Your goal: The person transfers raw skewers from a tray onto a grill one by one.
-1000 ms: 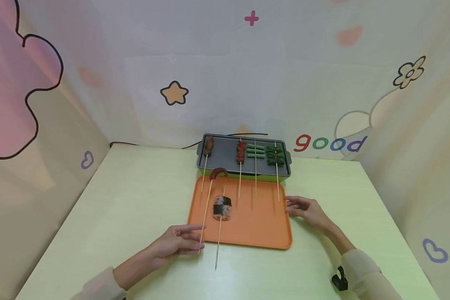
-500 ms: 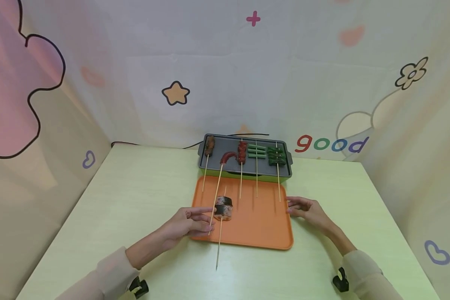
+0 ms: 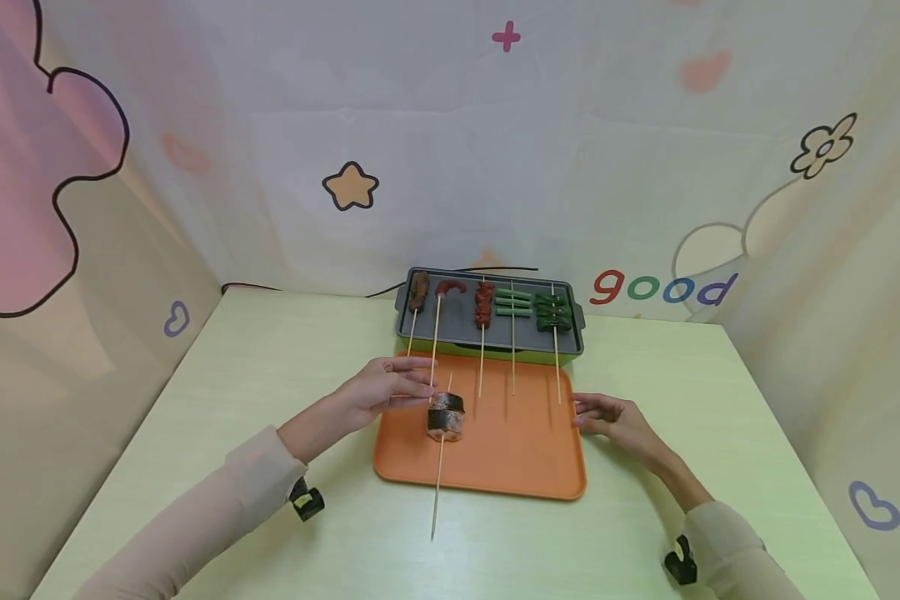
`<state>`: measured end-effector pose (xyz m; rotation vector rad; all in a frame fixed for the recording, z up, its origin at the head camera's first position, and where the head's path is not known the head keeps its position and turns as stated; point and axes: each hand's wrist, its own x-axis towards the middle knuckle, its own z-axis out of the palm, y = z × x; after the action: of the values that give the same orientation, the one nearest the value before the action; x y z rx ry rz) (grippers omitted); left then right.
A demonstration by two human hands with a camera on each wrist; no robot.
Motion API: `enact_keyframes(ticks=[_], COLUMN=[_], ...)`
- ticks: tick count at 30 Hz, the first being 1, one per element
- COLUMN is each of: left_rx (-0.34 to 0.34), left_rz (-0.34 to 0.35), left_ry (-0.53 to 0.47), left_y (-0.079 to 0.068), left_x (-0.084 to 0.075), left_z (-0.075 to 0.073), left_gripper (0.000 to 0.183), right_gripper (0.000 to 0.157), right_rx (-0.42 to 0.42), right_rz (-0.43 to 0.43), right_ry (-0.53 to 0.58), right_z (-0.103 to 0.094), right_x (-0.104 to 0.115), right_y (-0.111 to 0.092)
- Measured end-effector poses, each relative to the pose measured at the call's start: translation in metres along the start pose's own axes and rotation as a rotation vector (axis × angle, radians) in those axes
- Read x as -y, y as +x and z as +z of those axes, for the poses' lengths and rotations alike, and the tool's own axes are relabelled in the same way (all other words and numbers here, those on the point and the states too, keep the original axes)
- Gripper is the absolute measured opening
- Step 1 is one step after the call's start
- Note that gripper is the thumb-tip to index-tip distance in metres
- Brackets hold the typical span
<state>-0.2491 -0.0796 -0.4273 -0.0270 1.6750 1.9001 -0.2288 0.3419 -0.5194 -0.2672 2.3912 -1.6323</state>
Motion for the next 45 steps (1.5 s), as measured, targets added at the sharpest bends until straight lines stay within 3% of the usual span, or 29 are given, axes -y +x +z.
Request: enact_keyframes(ticks=[8,16,23,29,36,45], left_rx=[-0.023,-0.074,-0.105,-0.156,-0.203,-0.24], left_rz=[-0.016,0.103,0.137,0.166,0.262,0.359], left_ry=[0.0,0.16,0.204,0.288,0.472,0.584], left_y=[0.023,0.028,0.034,0.033,0.027,0.024], left_x=[-0.009,-0.008,-0.007,-0.007,-0.004,-0.001], left_z=[-0.003,-0.004,-0.003,-0.001,0.0,-0.004], left_gripper=[0.055,0.056,0.052,0.05,0.049,0.045], right_gripper=[0.05,0.051,0.051,0.051,0.049,0.05], right_rx=[-0.007,-0.003,-0.005,-0.014,-0.025,-0.013], right_rz=[-0.006,0.0,-0.007,-0.009,-0.012,-0.016], right_ry=[0.001,0.005,0.025,0.006,-0.016,0.002], right_z=[-0.001,-0.002,-0.002,-0.001,0.0,0.0], right_x=[-0.003,-0.003,-0.002,-0.003,-0.004,-0.004], right_y=[-0.001,-0.001,0.0,0.001,0.001,0.002])
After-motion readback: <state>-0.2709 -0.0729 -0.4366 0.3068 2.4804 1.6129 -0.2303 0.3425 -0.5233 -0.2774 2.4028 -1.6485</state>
